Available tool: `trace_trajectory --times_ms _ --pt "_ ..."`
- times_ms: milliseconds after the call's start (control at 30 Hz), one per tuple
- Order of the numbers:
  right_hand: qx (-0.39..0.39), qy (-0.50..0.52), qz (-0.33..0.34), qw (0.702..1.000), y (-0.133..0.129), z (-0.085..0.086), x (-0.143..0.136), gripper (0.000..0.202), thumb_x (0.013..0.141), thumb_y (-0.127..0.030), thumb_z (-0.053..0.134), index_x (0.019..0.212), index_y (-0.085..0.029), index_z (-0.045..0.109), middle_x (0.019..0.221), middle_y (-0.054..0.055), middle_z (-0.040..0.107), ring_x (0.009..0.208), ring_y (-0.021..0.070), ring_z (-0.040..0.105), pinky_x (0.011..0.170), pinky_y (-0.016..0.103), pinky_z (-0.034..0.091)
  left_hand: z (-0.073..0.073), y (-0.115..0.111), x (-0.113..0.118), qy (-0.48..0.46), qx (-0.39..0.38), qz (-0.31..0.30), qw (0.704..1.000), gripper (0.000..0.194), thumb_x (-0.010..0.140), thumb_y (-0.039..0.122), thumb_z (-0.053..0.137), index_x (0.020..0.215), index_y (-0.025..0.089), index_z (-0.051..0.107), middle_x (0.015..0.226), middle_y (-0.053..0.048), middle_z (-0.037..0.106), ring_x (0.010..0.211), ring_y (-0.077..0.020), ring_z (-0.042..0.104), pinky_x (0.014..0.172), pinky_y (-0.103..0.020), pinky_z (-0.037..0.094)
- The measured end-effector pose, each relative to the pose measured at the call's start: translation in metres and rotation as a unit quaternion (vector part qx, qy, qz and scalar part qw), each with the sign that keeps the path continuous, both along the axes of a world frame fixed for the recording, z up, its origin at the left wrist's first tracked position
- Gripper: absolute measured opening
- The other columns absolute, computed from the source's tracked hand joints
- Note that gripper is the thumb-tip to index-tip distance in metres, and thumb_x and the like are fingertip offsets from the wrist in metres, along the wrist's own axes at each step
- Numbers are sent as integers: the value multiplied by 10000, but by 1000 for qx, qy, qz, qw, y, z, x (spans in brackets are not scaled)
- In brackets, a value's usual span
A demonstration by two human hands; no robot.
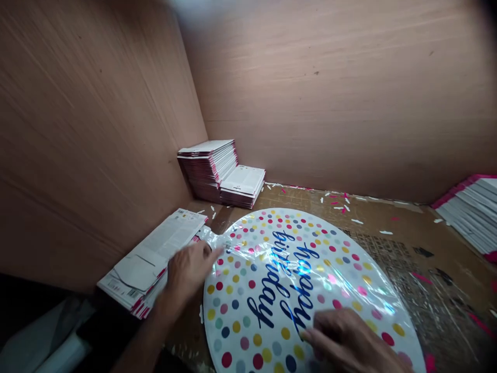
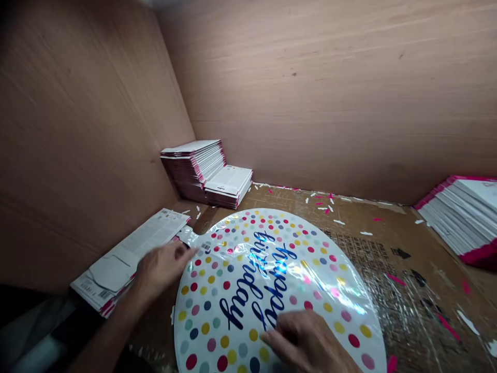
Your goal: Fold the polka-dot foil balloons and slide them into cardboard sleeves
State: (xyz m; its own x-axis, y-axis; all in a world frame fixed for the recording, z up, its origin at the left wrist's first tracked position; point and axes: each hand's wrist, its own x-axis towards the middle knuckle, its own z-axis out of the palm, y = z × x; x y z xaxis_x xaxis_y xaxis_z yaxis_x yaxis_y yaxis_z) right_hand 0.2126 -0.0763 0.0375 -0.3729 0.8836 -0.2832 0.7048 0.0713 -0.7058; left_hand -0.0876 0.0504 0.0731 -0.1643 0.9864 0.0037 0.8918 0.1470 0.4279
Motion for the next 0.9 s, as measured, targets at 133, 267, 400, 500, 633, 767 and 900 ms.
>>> trace_trajectory --times_ms 133,267,400,500,633,767,900 --pt "-77 -5 178 981 14 23 -40 272 801 -411 654 618 -210 631 522 -51 549 478 86 494 449 190 328 -44 -80 9 114 -120 8 986 430 880 582 458 727 206 602 771 -96 720 788 -290 687 663 -338 425" --pt "-39 -27 263 964 26 29 -92 184 685 -407 771 656 -239 700 549 -45 603 546 122 583 504 198 391 -48 -90 6 101 -97 41 989 357 912 511 455 889 189 606 863 -100 730 847 -273 691 679 -322 420" --pt "115 -147 154 970 67 31 -128 191 860 -307 604 755 -198 720 705 29 698 677 161 651 582 227 407 -45 -87 3 119 -83 48 988 438 911 547 450 992 145 604 929 -157 721 906 -323 685 700 -352 435" --pt "170 -195 52 965 95 30 -144 269 936 -227 455 925 -176 719 922 83 736 861 193 680 687 249 441 -47 -92 14 116 -87 -12 989 402 965 453 380 921 150 639 911 -168 725 911 -321 689 716 -355 435" --pt "181 -230 12 956 105 23 -163 303 959 -287 461 1070 -103 674 1072 175 700 1009 268 655 792 322 475 -53 -104 40 78 -95 -46 991 352 973 354 383 940 139 659 929 -166 733 931 -308 690 734 -348 439" --pt "179 -254 19 950 101 16 -187 213 890 -158 556 1029 -55 680 1030 219 695 965 298 665 766 361 508 -62 -115 57 51 -86 -65 993 267 931 262 442 1020 147 666 912 -151 740 904 -288 700 727 -327 450" --pt "170 -267 40 948 100 14 -209 237 774 -29 611 996 -48 693 989 217 708 898 307 684 694 375 539 -68 -116 51 54 -85 -56 993 262 897 288 490 915 143 708 917 -199 735 896 -332 701 705 -347 457"
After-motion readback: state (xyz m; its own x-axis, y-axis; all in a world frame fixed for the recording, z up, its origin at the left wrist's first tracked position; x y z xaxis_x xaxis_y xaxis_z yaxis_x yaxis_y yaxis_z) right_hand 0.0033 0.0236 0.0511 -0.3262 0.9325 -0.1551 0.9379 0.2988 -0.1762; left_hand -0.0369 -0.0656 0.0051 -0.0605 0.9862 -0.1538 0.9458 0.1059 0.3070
